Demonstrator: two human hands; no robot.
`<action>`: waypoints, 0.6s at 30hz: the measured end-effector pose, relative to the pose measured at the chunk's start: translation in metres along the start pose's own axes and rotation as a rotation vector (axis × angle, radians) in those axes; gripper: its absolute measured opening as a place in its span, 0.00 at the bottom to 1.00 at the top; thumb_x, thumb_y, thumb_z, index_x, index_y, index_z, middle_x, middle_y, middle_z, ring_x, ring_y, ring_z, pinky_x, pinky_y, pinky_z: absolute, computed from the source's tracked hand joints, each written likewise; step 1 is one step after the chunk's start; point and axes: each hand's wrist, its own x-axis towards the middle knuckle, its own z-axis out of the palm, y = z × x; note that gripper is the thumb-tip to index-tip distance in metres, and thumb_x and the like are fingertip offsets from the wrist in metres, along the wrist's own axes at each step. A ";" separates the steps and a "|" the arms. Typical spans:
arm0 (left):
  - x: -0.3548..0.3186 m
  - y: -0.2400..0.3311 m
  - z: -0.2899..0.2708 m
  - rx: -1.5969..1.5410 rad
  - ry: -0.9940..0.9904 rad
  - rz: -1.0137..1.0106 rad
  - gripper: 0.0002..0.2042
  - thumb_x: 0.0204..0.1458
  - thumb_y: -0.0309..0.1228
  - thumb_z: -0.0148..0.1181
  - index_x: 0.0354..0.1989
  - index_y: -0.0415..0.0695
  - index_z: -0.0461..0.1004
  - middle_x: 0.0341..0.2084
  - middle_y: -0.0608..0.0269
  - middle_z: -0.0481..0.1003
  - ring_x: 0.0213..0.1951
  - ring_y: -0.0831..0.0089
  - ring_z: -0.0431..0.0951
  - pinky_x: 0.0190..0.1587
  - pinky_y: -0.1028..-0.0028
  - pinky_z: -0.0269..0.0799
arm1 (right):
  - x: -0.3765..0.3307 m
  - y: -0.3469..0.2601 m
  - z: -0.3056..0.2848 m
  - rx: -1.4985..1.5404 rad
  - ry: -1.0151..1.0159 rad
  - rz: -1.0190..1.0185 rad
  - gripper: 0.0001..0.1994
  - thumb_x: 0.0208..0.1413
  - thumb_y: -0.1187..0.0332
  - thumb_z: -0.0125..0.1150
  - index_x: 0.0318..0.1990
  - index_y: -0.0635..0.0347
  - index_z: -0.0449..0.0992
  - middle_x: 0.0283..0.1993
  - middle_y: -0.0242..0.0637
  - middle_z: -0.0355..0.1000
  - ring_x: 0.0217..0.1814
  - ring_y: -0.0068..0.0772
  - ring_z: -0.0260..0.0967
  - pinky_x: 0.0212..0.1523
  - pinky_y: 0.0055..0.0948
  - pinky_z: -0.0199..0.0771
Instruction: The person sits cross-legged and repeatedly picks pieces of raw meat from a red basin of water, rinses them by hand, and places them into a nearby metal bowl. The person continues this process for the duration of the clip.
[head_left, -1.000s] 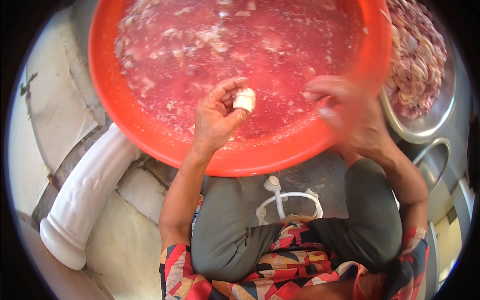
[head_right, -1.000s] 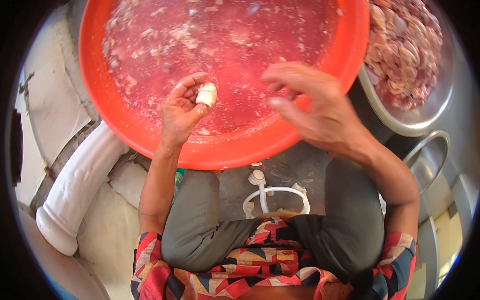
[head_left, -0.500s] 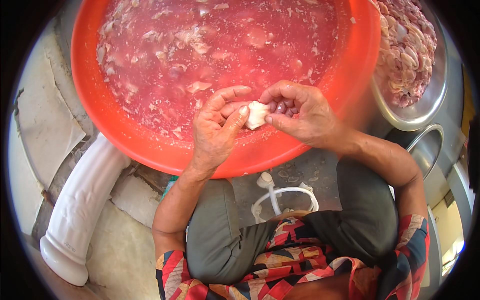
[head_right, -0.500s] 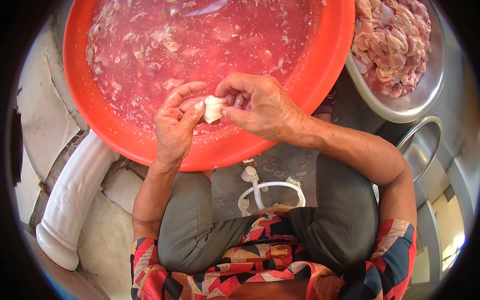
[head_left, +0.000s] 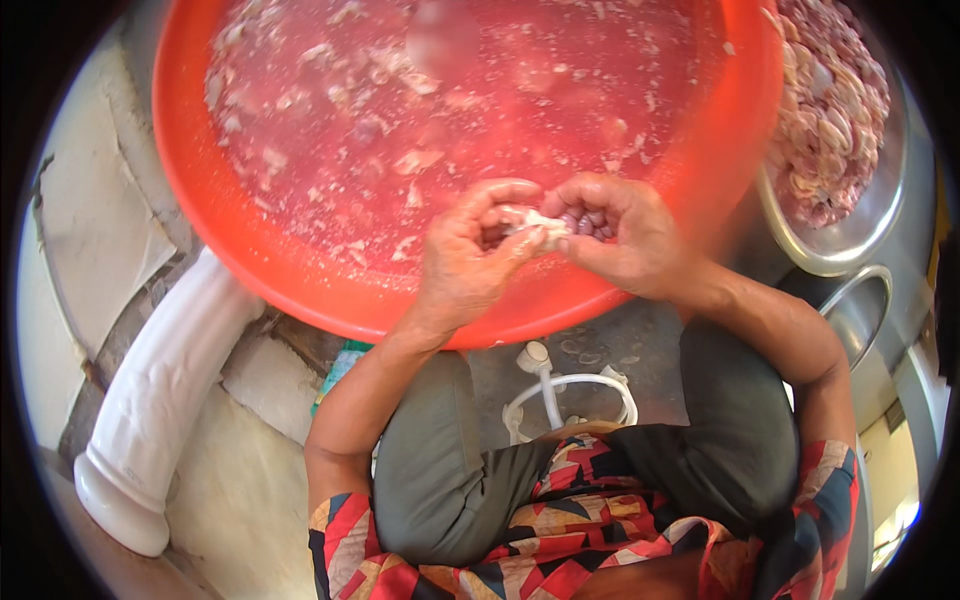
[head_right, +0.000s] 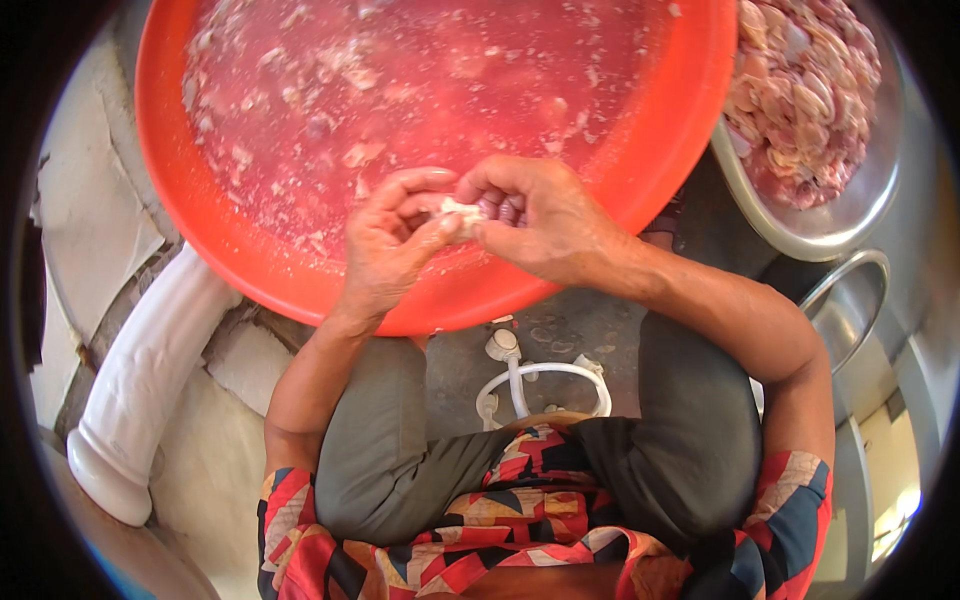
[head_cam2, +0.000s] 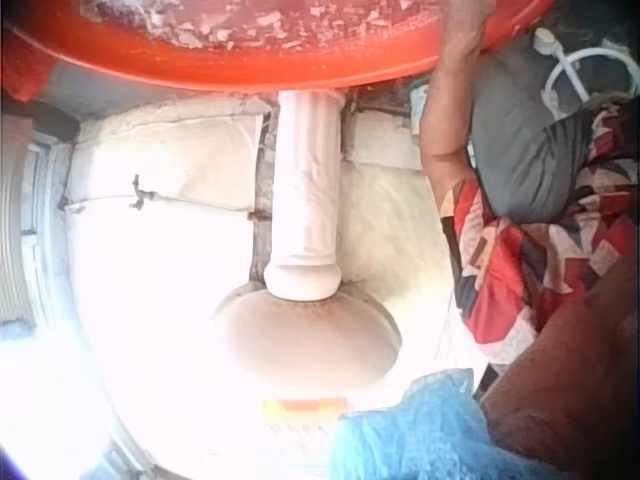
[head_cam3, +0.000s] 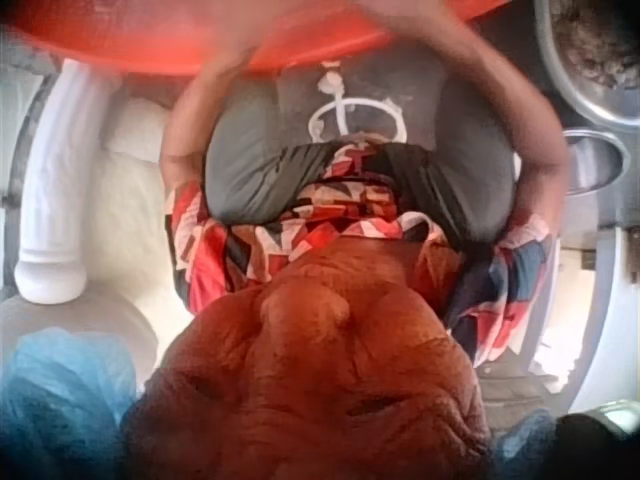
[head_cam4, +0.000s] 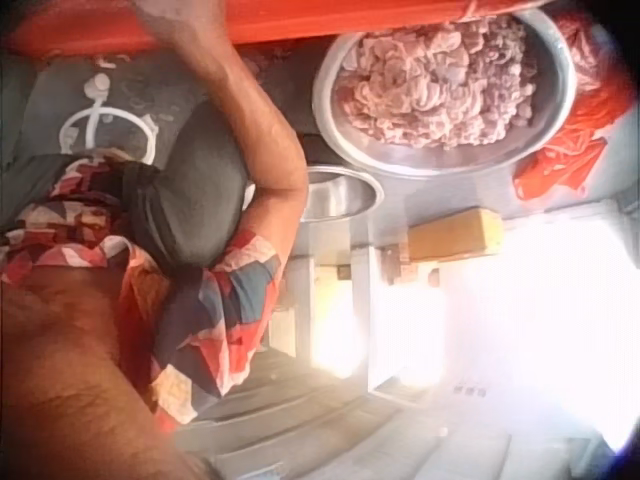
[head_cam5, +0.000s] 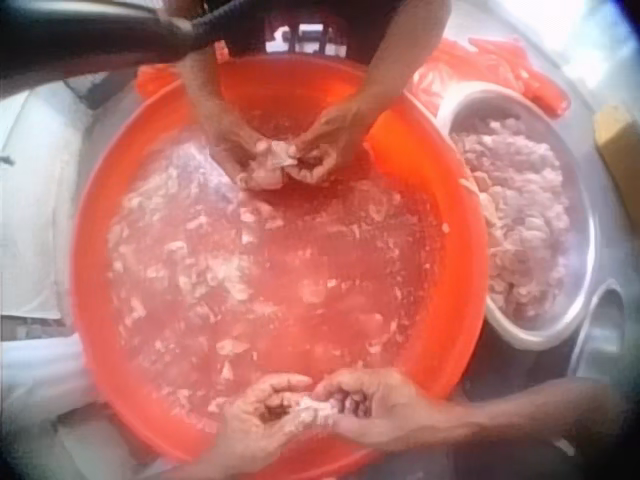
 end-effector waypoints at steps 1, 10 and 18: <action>-0.001 -0.004 -0.001 0.049 -0.016 -0.021 0.17 0.50 0.18 0.54 0.49 0.35 0.64 0.34 0.58 0.74 0.38 0.76 0.75 0.41 0.77 0.73 | -0.002 0.001 0.000 0.027 -0.028 0.025 0.07 0.44 0.79 0.55 0.34 0.65 0.71 0.24 0.24 0.62 0.24 0.10 0.57 0.22 0.13 0.59; 0.001 -0.025 -0.071 0.464 0.268 0.150 0.09 0.49 0.22 0.56 0.40 0.39 0.72 0.33 0.61 0.75 0.36 0.78 0.75 0.39 0.78 0.73 | -0.025 -0.033 -0.033 -0.170 0.057 -0.011 0.07 0.47 0.81 0.52 0.34 0.65 0.73 0.29 0.32 0.70 0.29 0.14 0.66 0.30 0.15 0.67; 0.021 -0.019 -0.100 1.270 0.466 0.556 0.12 0.39 0.25 0.62 0.35 0.45 0.75 0.34 0.60 0.75 0.37 0.63 0.75 0.37 0.70 0.72 | -0.099 -0.040 -0.164 -0.766 0.989 -0.401 0.12 0.54 0.76 0.54 0.47 0.68 0.70 0.44 0.40 0.71 0.41 0.25 0.68 0.43 0.20 0.68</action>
